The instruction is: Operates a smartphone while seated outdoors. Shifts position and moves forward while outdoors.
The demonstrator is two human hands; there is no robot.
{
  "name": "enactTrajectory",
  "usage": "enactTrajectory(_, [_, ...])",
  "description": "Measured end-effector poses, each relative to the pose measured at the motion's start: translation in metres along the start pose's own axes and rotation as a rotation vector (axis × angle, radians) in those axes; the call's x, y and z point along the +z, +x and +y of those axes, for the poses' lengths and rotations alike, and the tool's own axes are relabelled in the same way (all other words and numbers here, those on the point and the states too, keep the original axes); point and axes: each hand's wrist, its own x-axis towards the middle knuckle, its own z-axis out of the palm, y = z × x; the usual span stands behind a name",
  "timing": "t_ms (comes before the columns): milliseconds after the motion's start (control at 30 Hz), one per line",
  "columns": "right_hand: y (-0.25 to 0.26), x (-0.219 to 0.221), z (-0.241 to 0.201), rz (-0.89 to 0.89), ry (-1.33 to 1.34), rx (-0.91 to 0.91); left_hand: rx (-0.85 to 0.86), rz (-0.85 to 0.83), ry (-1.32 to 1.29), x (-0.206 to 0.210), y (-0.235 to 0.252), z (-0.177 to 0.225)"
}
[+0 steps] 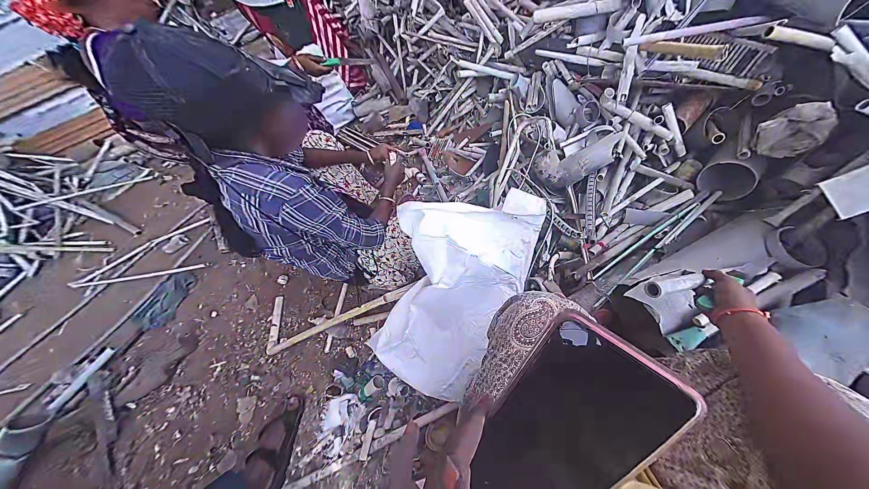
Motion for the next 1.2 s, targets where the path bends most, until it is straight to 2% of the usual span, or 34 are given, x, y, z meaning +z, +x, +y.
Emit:
enactTrajectory(200, [0.002,-0.004,0.006,-0.027,-0.111,-0.002,-0.015,-0.090,0.325,0.052,-0.004,-0.015])
enactTrajectory(333, [-0.002,-0.005,0.005,-0.032,-0.148,0.000,-0.016,-0.252,0.393,0.044,-0.007,-0.010])
enactTrajectory(467, [-0.004,-0.001,0.002,-0.032,-0.164,-0.011,-0.033,-0.374,0.286,0.030,0.001,-0.011])
enactTrajectory(600, [-0.008,-0.001,0.000,-0.040,-0.177,-0.013,-0.149,-0.395,0.084,0.035,0.022,-0.029])
enactTrajectory(667, [-0.008,0.000,-0.001,-0.042,-0.181,-0.016,-0.154,-0.377,0.045,0.040,0.034,-0.028])
enactTrajectory(867, [-0.010,0.001,-0.004,-0.053,-0.175,-0.019,-0.091,-0.443,0.094,0.054,0.058,-0.016])
enactTrajectory(1200, [-0.011,-0.001,-0.007,-0.050,-0.222,-0.018,-0.030,-0.484,0.172,0.067,0.055,-0.012])
